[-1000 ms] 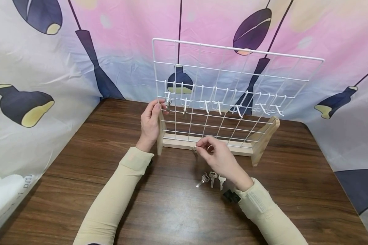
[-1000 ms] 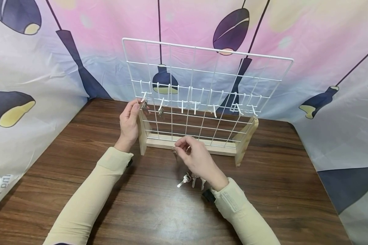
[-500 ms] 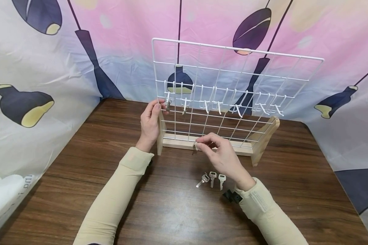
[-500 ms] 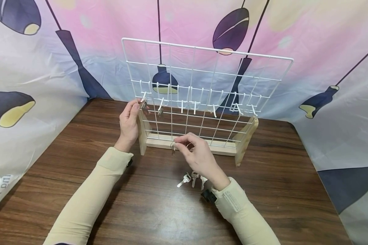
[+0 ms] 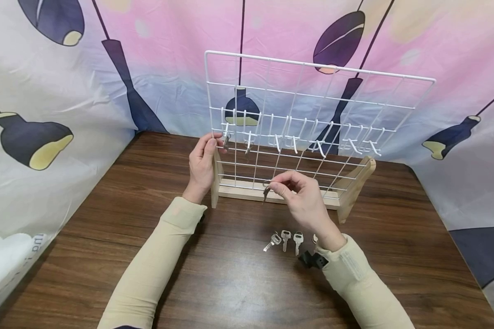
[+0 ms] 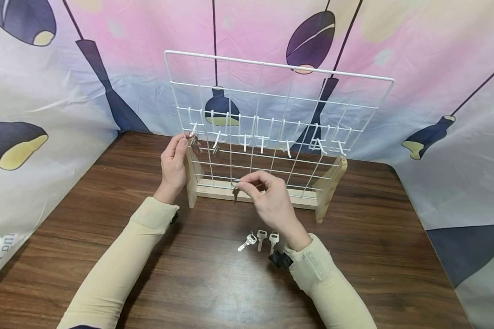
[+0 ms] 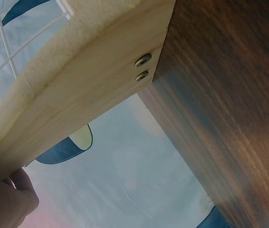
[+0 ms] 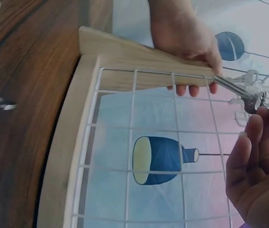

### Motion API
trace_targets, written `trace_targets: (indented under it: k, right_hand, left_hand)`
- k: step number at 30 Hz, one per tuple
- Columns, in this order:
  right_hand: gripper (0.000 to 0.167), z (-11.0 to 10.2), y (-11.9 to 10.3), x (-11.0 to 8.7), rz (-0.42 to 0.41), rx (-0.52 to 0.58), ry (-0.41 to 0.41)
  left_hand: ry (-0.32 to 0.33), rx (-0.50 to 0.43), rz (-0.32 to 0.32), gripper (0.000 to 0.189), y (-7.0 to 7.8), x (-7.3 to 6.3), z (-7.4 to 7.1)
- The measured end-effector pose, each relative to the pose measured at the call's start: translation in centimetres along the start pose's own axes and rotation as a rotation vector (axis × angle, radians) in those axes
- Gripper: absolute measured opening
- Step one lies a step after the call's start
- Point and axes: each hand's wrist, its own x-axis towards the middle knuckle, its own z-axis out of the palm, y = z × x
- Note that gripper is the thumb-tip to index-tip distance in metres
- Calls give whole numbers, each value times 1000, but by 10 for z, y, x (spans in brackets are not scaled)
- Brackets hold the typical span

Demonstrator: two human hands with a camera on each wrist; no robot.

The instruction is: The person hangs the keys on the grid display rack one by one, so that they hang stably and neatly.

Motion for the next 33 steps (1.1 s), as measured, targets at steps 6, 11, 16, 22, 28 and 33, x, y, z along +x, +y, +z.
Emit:
trace_targets:
  k: [6, 11, 16, 22, 28, 33]
  right_hand:
    - [5, 1, -12, 5, -56, 108, 78]
    - [10, 3, 4, 11, -71, 215, 180]
    - [18, 3, 0, 14, -33, 273, 264]
    - [18, 3, -2, 18, 5, 359, 282]
    - [18, 4, -3, 22, 46, 483, 263]
    - [18, 5, -4, 23, 87, 520, 273]
  left_hand:
    - [-1, 1, 7, 31, -1, 0, -1]
    - [-4, 8, 4, 30, -1, 0, -1]
    - [2, 12, -15, 26, 3, 0, 1]
    - [-2, 17, -9, 26, 3, 0, 1]
    - [2, -3, -7, 26, 2, 0, 0]
    - [10, -32, -10, 25, 1, 0, 0]
